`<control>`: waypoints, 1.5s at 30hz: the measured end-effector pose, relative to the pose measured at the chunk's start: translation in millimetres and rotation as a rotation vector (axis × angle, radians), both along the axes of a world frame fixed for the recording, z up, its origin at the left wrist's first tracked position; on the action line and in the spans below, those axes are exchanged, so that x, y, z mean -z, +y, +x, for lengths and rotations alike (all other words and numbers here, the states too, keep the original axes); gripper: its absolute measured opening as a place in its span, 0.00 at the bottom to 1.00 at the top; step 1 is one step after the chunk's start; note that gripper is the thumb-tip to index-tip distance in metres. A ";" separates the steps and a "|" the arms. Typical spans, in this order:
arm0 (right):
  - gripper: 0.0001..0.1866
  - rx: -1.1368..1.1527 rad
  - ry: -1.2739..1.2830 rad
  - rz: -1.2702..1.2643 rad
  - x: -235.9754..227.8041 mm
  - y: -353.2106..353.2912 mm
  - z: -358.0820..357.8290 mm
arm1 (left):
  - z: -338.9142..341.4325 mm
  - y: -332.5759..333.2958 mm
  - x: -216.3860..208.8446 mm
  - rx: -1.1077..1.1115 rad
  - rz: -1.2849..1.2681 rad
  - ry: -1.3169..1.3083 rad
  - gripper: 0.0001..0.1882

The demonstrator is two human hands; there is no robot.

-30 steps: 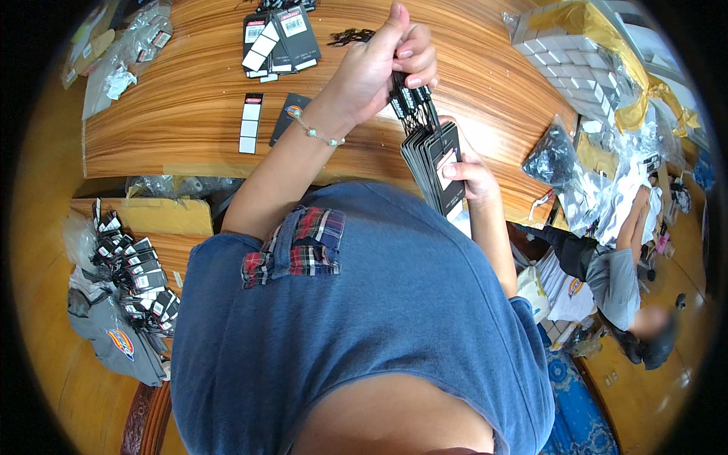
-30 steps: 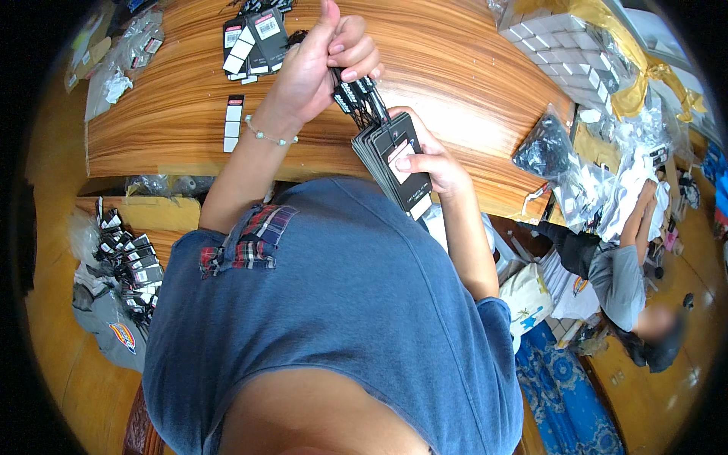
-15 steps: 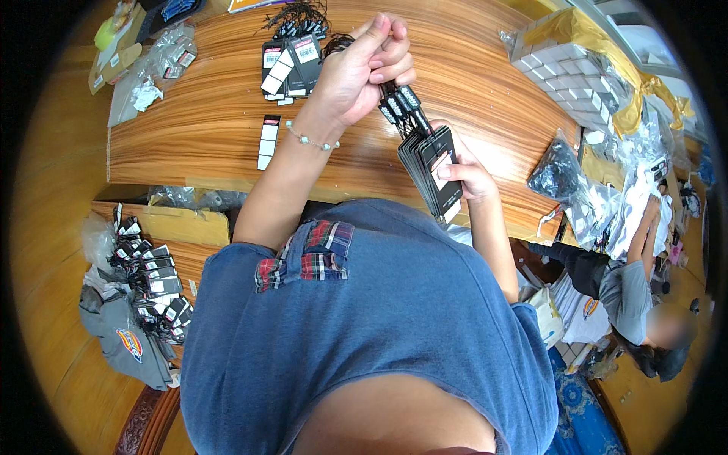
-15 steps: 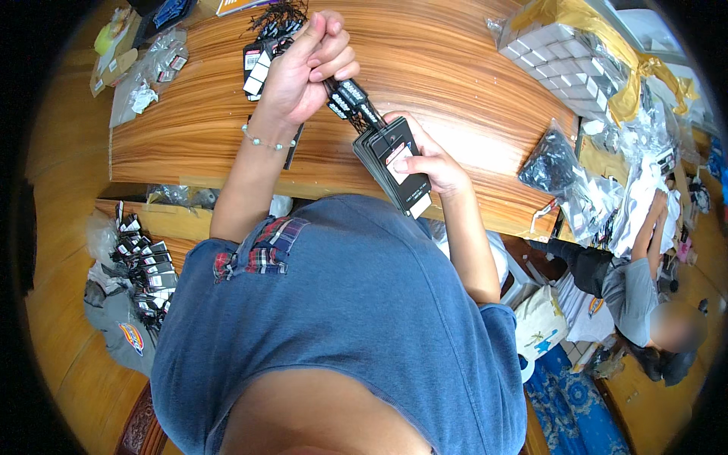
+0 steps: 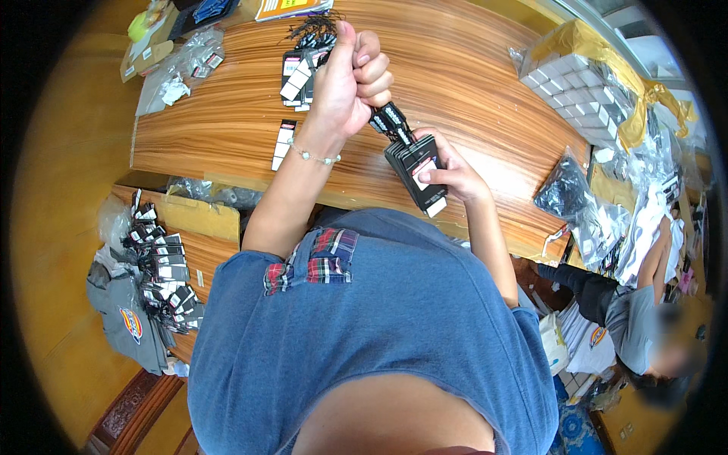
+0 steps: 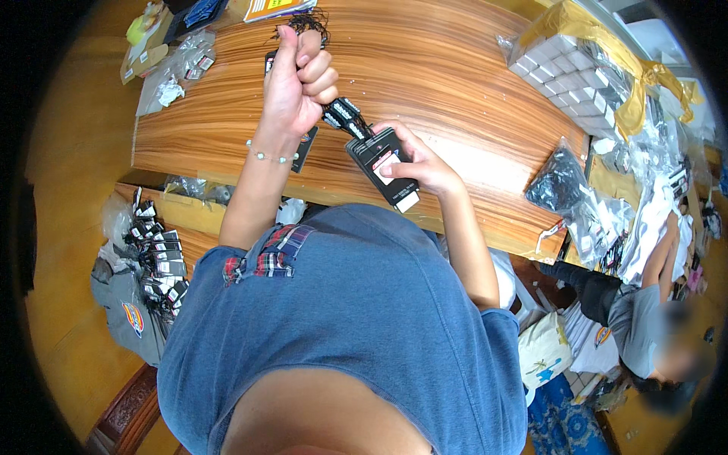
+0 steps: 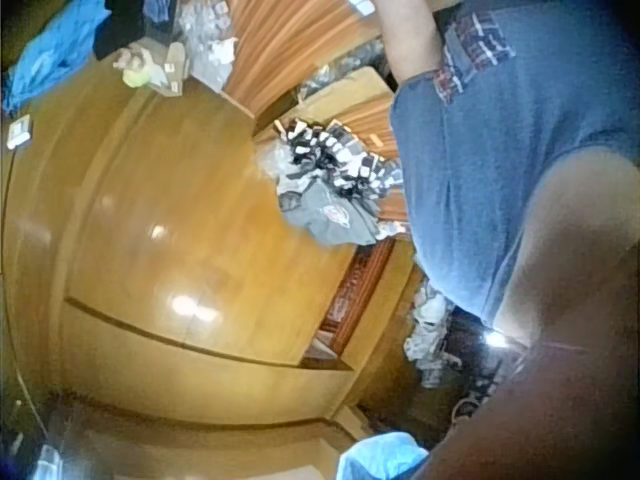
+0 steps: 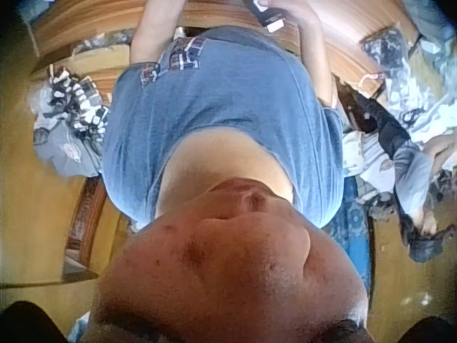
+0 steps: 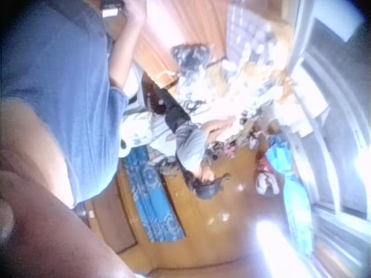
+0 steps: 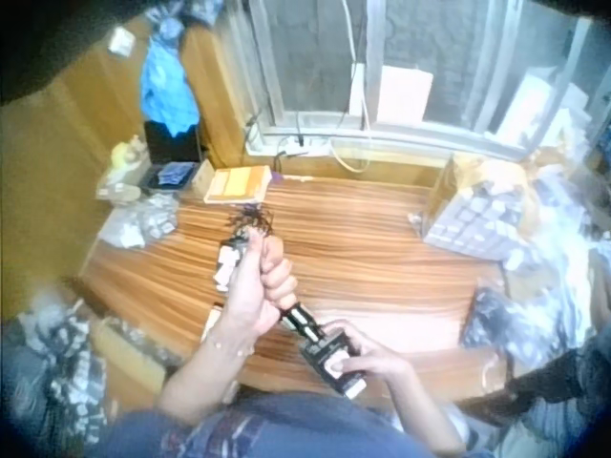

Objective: The person organizes a large pile of black rectangular tags with attached strings on a wooden table. They pick up the tags, align them into neat stacks, and separate them into smaller bundles. The person repeatedly gathers the tags, straightens the edges, and places the organized stacks back onto the table.

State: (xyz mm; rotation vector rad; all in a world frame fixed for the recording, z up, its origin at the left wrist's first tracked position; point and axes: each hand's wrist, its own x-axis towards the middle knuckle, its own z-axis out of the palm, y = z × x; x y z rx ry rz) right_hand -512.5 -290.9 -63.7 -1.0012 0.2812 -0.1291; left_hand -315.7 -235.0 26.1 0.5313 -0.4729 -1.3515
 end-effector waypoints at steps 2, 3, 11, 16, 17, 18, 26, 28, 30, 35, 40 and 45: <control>0.33 -0.018 -0.040 -0.024 1.4 1.1 9.8 | -4.8 7.9 -6.6 -0.026 0.034 -0.025 0.23; 0.33 -0.031 -0.062 -0.034 1.4 2.1 15.9 | -6.1 13.0 -9.9 -0.038 0.047 -0.023 0.23; 0.45 -0.319 -0.286 0.008 -1.2 29.6 69.3 | 16.6 75.7 -36.9 -0.243 0.047 -0.006 0.23; 0.38 -0.241 -0.178 -0.439 1.0 34.7 100.4 | 69.7 135.0 -58.7 -0.337 -0.034 -0.024 0.22; 0.35 -0.171 -0.105 -0.416 8.3 30.8 106.6 | 80.4 145.1 -63.8 -0.343 -0.103 -0.087 0.20; 0.32 -0.098 -0.036 -0.392 17.3 24.4 114.4 | 94.5 155.3 -70.4 -0.368 -0.098 -0.134 0.21; 0.15 0.472 0.308 -0.740 57.9 -14.6 196.6 | 202.3 157.9 -36.0 -0.559 0.376 -0.611 0.23; 0.18 0.523 0.408 -0.787 71.7 -15.9 214.6 | 233.4 155.0 -13.7 -0.562 0.465 -0.679 0.22; 0.24 0.635 0.505 -0.964 79.1 -11.0 225.8 | 257.3 150.5 7.7 -0.535 0.530 -0.691 0.22; 0.42 0.791 0.690 -1.129 65.2 29.3 271.9 | 284.9 135.7 37.3 -0.429 0.620 -0.865 0.25; 0.42 0.811 0.828 -1.133 88.2 26.0 271.1 | 261.5 104.8 46.8 -0.177 0.598 -1.343 0.21; 0.30 0.768 0.746 -0.892 103.7 22.7 253.4 | 236.3 88.6 96.3 0.051 0.517 -1.579 0.19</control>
